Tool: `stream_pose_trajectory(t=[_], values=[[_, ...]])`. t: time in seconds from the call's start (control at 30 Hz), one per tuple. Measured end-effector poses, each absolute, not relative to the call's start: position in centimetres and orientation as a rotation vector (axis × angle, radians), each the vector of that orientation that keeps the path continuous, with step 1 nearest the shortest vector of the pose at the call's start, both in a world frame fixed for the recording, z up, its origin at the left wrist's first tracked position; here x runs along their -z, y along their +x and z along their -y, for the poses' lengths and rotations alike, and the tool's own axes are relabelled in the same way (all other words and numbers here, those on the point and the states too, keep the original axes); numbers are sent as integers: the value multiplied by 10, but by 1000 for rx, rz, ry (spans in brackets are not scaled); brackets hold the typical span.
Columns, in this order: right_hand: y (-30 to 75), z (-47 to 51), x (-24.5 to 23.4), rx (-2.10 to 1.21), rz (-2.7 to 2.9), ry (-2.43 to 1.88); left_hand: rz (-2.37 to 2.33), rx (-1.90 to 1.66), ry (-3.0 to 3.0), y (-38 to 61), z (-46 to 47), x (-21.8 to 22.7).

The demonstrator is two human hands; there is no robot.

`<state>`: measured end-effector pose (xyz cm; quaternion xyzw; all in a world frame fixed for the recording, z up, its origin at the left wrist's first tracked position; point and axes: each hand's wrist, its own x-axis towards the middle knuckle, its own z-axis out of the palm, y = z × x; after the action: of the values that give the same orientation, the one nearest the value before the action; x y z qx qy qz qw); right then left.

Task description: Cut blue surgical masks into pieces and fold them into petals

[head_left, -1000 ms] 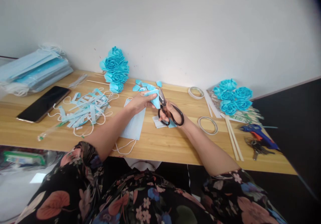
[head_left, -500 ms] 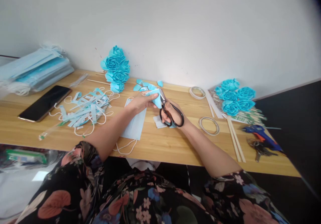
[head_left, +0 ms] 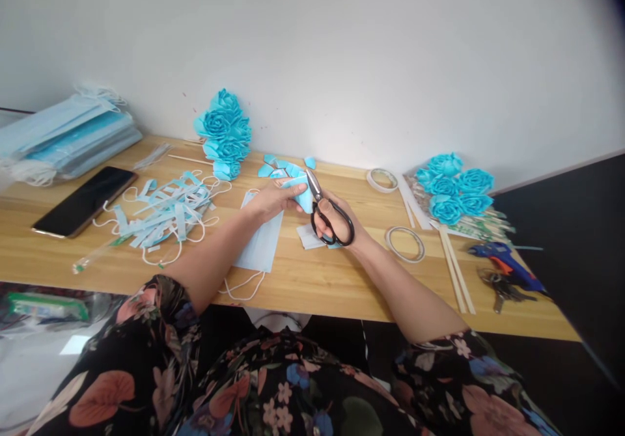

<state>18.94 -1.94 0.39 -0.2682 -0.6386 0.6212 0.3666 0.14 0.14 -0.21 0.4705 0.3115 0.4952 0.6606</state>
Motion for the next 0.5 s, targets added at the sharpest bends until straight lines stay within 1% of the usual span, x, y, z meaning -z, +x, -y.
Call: stream_pose_trajectory(t=[0.3,0.5], values=[[198,8,-23,-1563,1423,-774,-771,-1201,1020,-1,-5,2],[196,10,-21,-1352,1486,-888,-792,-1185,1020,5,1,-1]])
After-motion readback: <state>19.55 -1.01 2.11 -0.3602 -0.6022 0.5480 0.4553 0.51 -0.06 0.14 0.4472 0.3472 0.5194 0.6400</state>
